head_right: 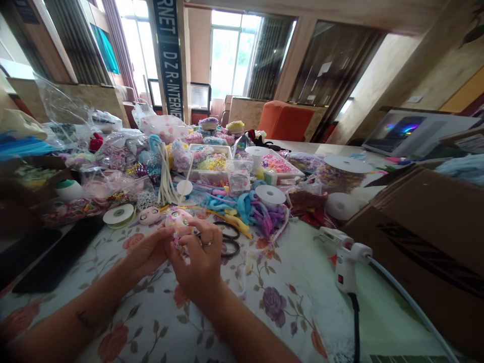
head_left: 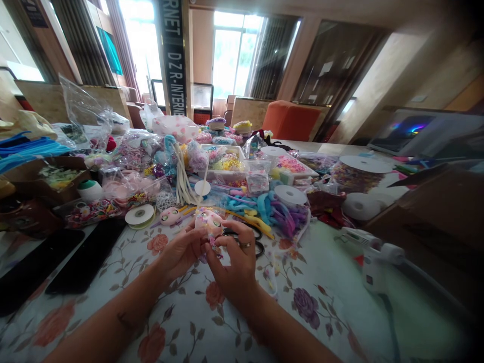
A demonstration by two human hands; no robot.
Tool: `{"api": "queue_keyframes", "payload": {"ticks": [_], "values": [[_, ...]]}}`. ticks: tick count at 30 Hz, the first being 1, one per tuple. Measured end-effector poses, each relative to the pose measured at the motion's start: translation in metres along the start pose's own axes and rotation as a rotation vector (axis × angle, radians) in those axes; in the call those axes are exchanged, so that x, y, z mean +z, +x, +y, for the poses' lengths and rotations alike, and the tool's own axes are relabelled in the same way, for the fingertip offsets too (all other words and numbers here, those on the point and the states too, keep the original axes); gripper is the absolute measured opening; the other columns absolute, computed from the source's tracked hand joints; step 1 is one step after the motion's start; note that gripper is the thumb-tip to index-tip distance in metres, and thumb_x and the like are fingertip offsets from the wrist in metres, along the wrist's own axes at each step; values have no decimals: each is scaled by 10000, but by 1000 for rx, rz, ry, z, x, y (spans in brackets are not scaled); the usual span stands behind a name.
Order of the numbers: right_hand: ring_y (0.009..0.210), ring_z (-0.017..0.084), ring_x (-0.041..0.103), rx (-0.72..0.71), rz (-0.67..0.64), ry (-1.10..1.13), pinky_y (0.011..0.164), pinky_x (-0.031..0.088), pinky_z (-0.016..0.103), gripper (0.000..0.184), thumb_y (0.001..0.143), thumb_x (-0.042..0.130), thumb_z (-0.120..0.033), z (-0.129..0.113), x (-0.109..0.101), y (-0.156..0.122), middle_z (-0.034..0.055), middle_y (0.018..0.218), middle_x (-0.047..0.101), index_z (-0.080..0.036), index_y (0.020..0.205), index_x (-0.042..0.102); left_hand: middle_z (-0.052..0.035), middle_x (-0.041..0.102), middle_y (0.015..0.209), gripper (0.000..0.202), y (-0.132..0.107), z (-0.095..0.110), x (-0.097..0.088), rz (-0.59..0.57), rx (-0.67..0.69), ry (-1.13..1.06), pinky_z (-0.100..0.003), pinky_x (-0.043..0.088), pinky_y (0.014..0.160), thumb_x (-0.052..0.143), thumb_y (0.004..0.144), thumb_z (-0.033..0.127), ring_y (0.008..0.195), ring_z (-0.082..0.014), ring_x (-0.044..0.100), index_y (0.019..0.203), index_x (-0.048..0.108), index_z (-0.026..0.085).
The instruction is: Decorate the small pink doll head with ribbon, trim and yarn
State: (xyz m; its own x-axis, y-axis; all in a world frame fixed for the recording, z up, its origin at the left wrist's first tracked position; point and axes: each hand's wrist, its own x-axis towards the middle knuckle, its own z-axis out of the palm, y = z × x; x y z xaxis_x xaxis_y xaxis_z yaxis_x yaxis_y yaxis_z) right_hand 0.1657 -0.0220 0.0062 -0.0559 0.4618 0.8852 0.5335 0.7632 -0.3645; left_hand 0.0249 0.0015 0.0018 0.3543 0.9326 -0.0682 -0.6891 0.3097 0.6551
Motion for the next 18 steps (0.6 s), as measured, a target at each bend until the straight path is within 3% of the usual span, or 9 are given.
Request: {"api": "queue_keyframes", "payload": {"ticks": [4, 10, 18], "values": [[1104, 256, 536, 41, 13, 30, 924, 455, 445, 148, 830, 608, -93, 0, 0, 0, 101, 1126, 541, -212, 841, 521, -11, 713, 796, 47, 0, -1, -2, -6, 11, 15, -195, 549, 630, 731, 781, 155, 678, -105, 651, 801, 692, 139], [1116, 259, 535, 253, -9, 95, 932, 447, 424, 81, 842, 595, -157, 4, 1, 2, 109, 1076, 557, -200, 799, 542, -49, 728, 863, 128, 2, -2, -1, -31, 42, 14, -239, 559, 733, 658, 837, 162, 778, -144, 669, 945, 712, 119], [1064, 252, 554, 479, -51, 180, 941, 417, 409, 153, 829, 629, -249, 9, 3, 1, 100, 1068, 568, -195, 725, 530, -33, 723, 846, 69, 3, -3, -1, -39, 64, -15, -224, 547, 749, 663, 840, 158, 767, -130, 664, 873, 718, 134]]}}
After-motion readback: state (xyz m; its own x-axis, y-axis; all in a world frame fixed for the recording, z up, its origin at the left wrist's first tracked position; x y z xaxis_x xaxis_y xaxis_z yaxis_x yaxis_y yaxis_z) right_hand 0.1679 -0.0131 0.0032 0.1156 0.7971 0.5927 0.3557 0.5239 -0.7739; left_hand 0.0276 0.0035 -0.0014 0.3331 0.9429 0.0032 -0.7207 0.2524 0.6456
